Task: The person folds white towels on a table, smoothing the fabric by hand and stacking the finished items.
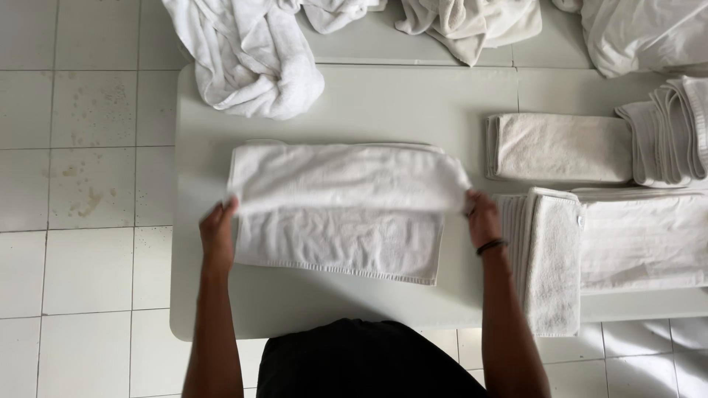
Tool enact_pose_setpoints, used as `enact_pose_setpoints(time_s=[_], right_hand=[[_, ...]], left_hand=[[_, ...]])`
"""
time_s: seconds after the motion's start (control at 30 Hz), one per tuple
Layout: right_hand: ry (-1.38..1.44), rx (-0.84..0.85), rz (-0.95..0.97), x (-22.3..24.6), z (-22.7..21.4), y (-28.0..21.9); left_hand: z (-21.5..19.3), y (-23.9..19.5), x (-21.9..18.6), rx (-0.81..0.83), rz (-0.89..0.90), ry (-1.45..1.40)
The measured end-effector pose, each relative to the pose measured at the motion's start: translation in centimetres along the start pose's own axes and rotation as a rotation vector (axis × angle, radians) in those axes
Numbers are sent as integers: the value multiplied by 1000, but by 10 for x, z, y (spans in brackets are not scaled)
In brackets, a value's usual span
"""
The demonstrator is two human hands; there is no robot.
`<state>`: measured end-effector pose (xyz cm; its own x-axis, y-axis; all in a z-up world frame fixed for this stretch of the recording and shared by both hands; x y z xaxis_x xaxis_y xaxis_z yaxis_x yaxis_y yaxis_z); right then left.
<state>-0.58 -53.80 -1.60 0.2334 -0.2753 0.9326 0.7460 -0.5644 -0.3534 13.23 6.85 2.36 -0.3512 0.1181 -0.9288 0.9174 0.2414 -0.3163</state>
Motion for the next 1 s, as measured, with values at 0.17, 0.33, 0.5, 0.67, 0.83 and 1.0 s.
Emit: enact_pose_setpoints(time_s=[0.17, 0.33, 0.5, 0.67, 0.83, 1.0], right_hand=[[-538, -79, 89, -80, -32, -82], [-582, -63, 135, -76, -30, -89], [-304, 32, -35, -38, -33, -85], [-192, -65, 135, -57, -74, -134], [-449, 134, 645, -93, -67, -187], [-315, 83, 644, -59, -19, -178]], left_hand=[[-37, -80, 107, 48, -321, 288], [-47, -93, 136, 96, -437, 422], [-41, -80, 55, 131, -355, 23], [-76, -117, 55, 113, -411, -52], [-72, -140, 92, 43, -683, 189], [-58, -109, 87, -28, -592, 136]])
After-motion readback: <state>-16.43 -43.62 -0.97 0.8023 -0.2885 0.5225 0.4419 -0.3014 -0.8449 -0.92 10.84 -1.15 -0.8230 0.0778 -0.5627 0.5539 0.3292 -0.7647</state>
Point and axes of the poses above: each hand's wrist, its own y-axis towards the middle knuckle, its own z-axis out of the palm, x = y × z, the point moved 6 cm from there along y, towards the middle knuckle, and after that the axes turned 5 degrees about -z, right-handed, at the moved point
